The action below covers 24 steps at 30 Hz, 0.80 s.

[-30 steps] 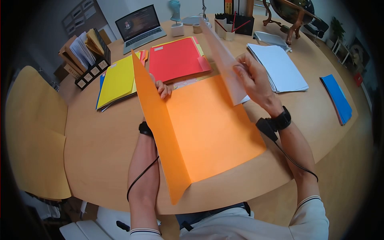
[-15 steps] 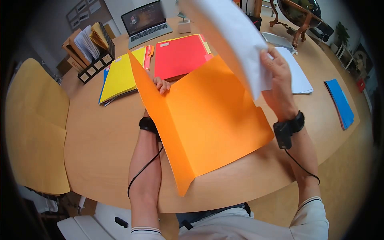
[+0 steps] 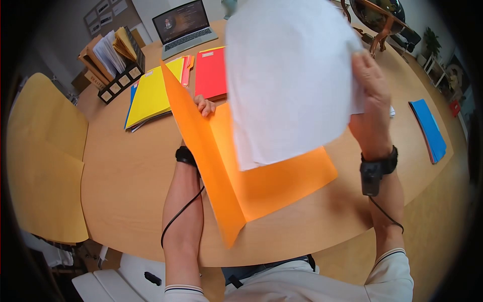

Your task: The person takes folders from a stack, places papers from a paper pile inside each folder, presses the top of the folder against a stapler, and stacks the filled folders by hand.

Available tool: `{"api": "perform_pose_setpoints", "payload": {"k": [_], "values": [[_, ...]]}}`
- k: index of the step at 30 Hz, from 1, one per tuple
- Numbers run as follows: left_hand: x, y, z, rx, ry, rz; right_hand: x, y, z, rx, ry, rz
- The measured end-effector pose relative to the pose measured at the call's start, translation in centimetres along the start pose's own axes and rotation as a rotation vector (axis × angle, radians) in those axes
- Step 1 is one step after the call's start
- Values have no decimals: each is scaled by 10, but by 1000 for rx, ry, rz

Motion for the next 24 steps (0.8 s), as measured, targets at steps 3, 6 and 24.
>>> {"api": "perform_pose_setpoints", "payload": {"k": [3,6,24], "values": [[-8,2,-12,18,301,-27,31,10,2,-13,99,144],[-6,90,-19,49,260,-76,81,23,-24,-36,219,374],[6,10,3,223,29,-387,130,50,-63,-416,475,886]]}}
Point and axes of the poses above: each hand's wrist, its own y-axis away from the middle knuckle, its own z-axis out of the palm, x = y × z, the point moved 5 cm from there along -y, towards the middle knuckle, and after that the axes turned 14 degrees about -z, right-handed, at the moved point
